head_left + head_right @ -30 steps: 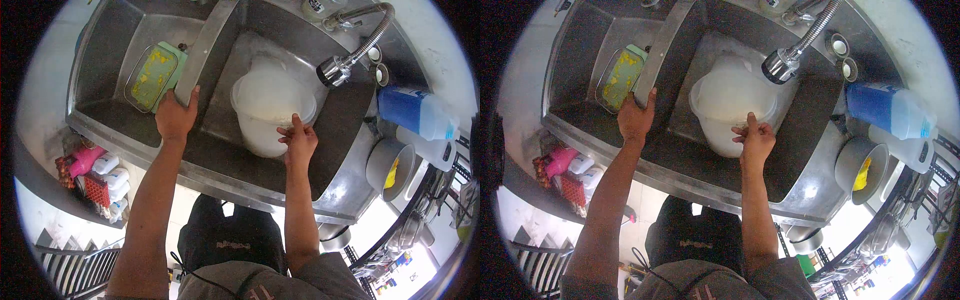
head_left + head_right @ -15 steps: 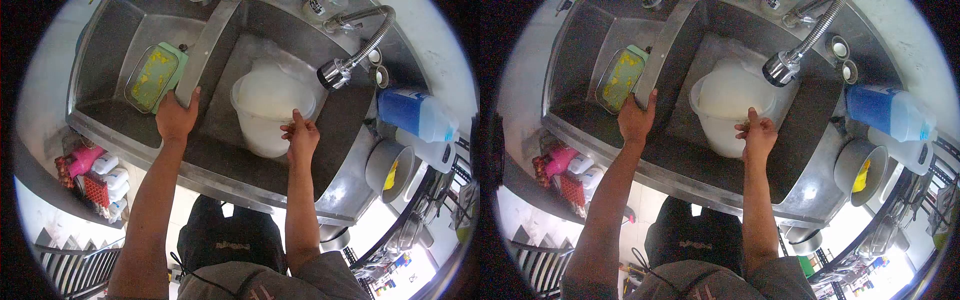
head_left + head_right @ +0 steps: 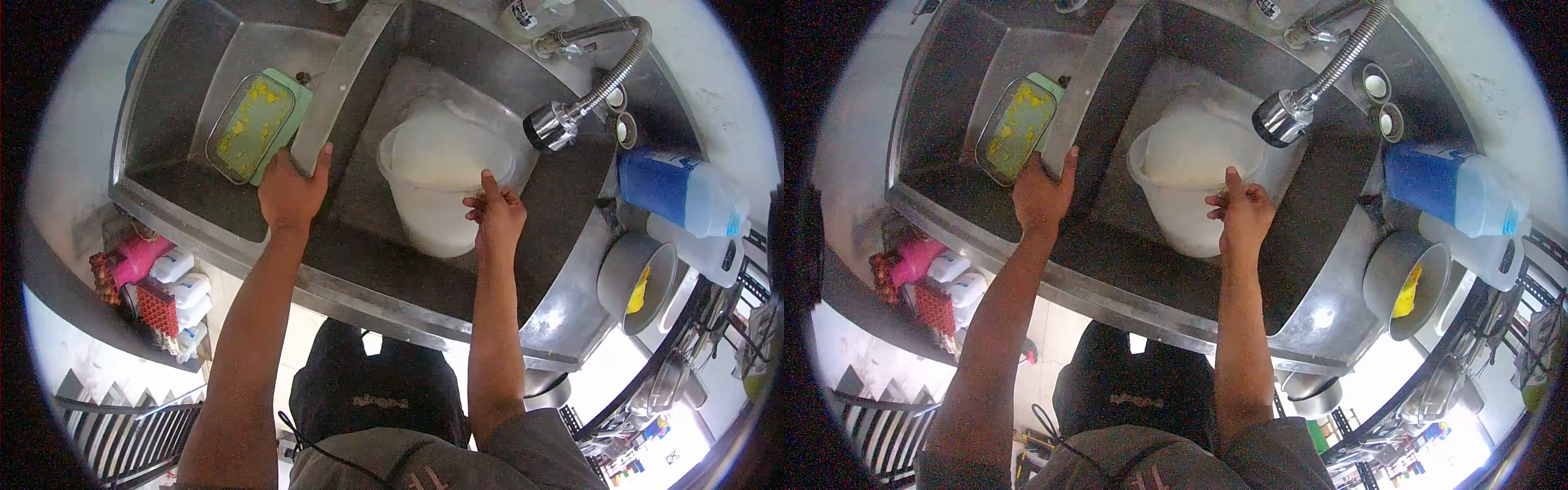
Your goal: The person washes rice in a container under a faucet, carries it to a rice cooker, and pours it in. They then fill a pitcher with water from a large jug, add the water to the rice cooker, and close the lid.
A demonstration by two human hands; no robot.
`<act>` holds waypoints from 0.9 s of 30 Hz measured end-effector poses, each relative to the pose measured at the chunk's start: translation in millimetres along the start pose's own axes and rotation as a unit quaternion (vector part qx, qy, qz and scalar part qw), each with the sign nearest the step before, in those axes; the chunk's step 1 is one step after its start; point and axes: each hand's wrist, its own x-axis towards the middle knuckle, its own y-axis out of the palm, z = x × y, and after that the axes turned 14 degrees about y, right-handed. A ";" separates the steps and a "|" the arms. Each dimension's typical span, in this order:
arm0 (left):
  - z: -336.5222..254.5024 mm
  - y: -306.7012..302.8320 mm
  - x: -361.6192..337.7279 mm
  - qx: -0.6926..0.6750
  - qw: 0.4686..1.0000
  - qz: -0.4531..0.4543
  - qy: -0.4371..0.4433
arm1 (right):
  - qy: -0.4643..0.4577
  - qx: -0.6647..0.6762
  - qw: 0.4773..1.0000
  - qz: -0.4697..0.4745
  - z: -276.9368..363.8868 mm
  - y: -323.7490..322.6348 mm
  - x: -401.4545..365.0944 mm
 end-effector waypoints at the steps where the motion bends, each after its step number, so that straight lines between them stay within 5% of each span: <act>1: -0.7 -0.7 0.1 0.005 1.000 -0.008 0.005 | -0.009 -0.001 1.000 -0.003 -1.0 0.4 1.9; 4: -2.6 -8.5 3.5 -0.013 0.996 0.075 -0.042 | -0.020 -0.001 1.000 -0.003 -0.6 1.8 5.0; 7: 3.1 4.2 0.3 0.004 1.000 -0.024 0.012 | -0.023 -0.004 1.000 -0.002 -0.4 2.2 6.7; 27: -1.4 -7.1 3.1 -0.022 0.997 0.059 -0.037 | -0.013 0.003 1.000 0.000 4.7 2.0 12.8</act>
